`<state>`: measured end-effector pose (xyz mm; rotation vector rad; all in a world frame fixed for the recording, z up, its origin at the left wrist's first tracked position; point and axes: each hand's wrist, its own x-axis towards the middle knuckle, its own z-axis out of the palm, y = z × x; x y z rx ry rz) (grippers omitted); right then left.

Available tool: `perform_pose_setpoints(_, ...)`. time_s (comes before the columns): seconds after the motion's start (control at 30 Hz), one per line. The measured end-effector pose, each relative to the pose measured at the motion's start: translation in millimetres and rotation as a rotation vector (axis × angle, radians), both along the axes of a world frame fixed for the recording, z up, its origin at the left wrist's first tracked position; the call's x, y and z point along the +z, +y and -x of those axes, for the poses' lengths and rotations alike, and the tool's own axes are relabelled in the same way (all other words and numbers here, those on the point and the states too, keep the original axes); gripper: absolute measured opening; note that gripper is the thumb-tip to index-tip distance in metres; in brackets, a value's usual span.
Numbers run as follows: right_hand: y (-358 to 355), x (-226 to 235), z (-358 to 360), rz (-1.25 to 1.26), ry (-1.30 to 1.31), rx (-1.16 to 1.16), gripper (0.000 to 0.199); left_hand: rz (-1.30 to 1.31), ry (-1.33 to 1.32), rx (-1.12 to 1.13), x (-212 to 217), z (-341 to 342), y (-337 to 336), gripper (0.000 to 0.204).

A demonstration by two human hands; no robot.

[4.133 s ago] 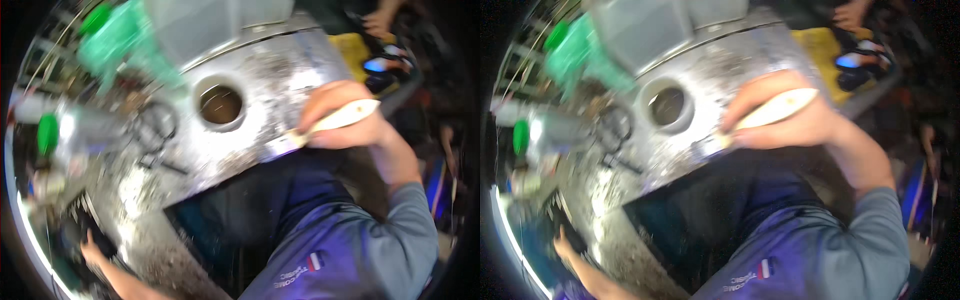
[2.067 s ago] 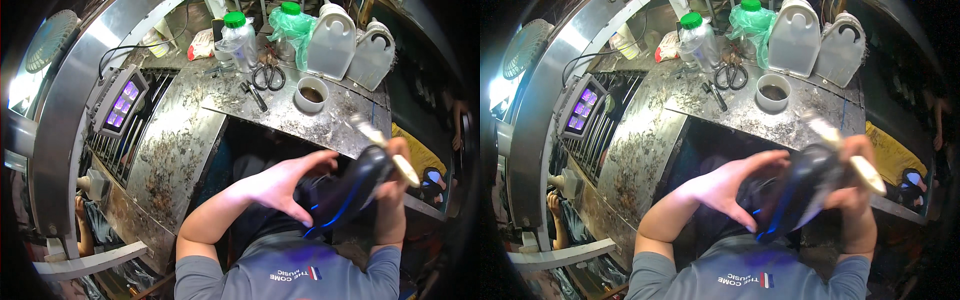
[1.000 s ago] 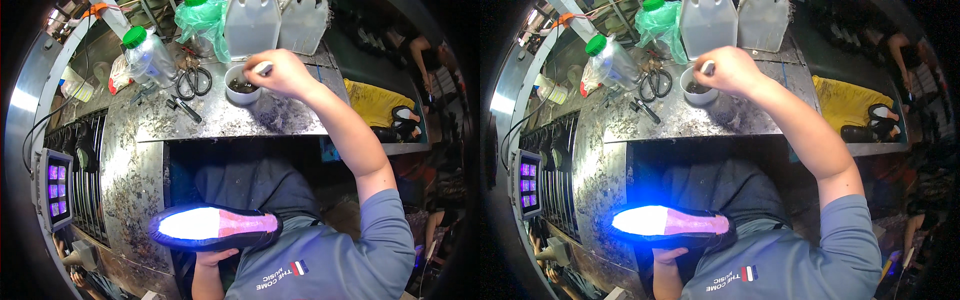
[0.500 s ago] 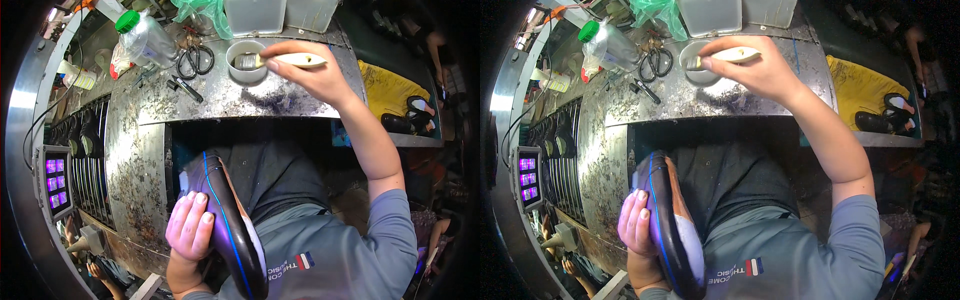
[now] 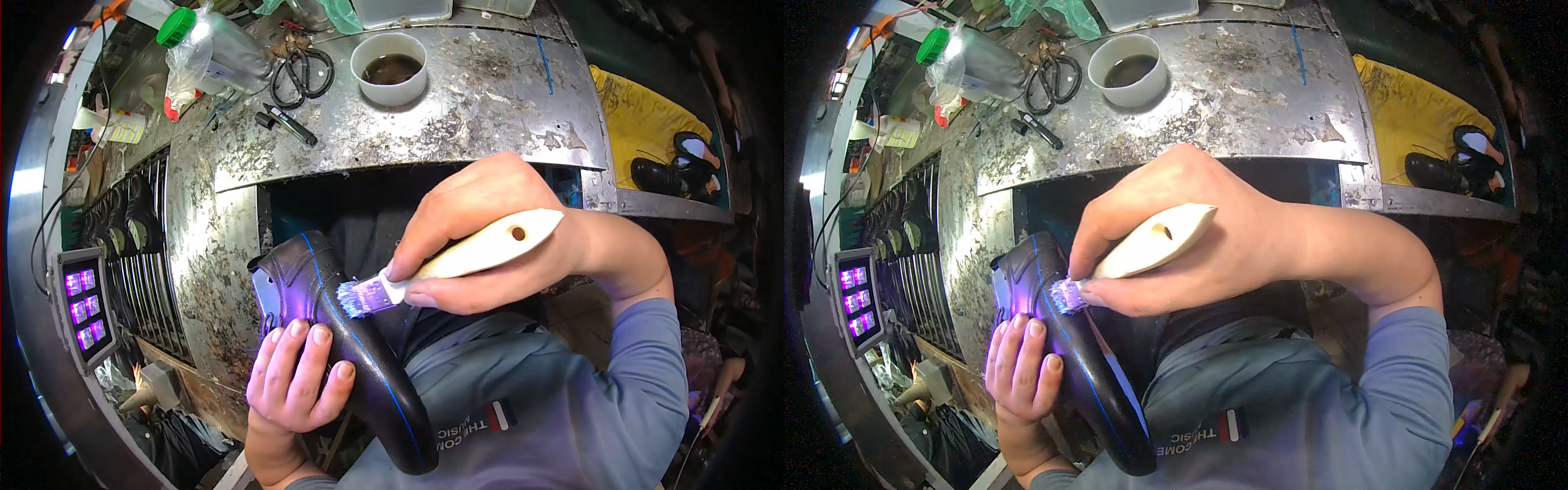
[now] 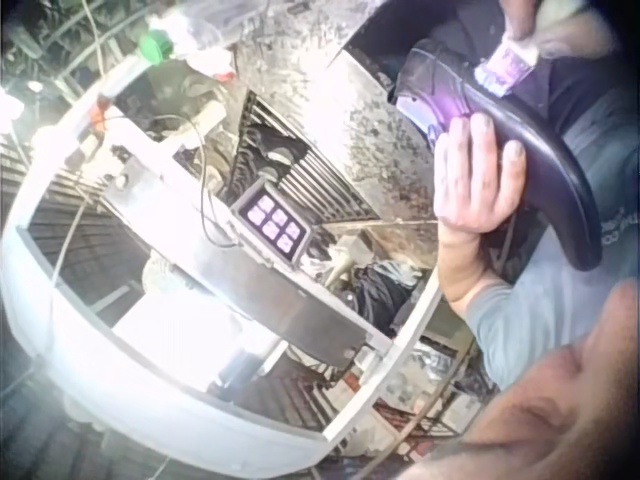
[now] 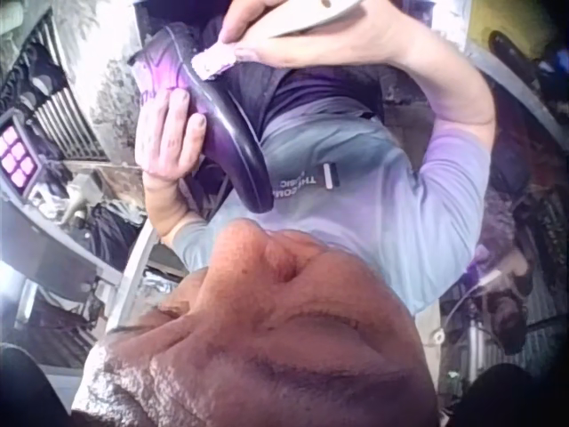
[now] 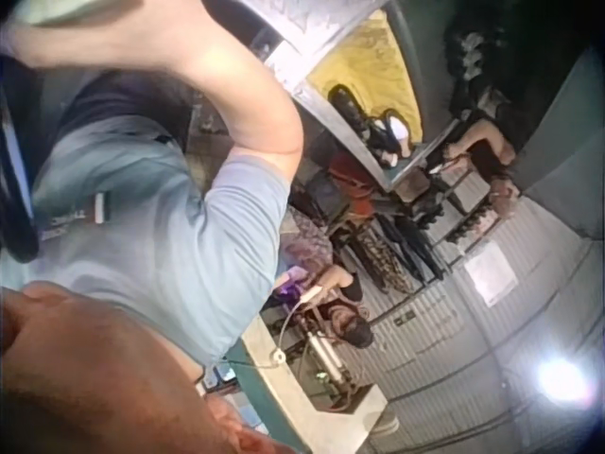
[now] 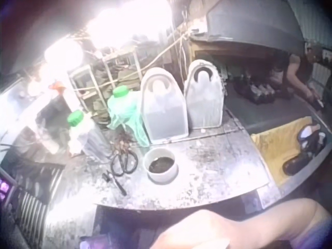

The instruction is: The person paints the sole of a black high-heeled shoe using a small brush and a dark liquid from a cup. They repeatedly dip the brush into the cup and apply the liquid to the shoe's sole, rotating the shoe to cover different areas. The person handles the shoe and brush with both hands throughout the process.

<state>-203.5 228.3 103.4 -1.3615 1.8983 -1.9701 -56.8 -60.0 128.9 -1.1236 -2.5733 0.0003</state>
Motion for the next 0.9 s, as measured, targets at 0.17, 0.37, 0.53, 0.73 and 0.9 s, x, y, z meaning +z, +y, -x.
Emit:
perform_pose_setpoints(0.17,-7.4,2.1,2.9,0.006,0.060,0.021,0.015,0.011,-0.023,-0.003,2.8,-1.6,2.7,0.034)
perform_pose_setpoints(0.37,-4.3,9.1,-0.8,-0.052,-0.024,0.099,0.010,0.009,-0.008,0.020,1.2,0.5,2.6,0.036)
perform_pose_setpoints(0.53,-0.5,14.0,-5.4,-0.054,-0.027,0.145,0.009,0.012,0.017,0.048,-2.2,2.7,0.4,0.032)
perform_pose_setpoints(0.73,2.1,21.4,-9.7,-0.021,0.054,0.136,0.009,-0.008,0.037,0.083,-6.8,9.8,2.1,0.027)
perform_pose_setpoints(0.9,4.4,31.6,-16.6,-0.023,0.080,0.118,0.010,0.009,0.020,0.177,-7.2,12.0,4.5,0.023)
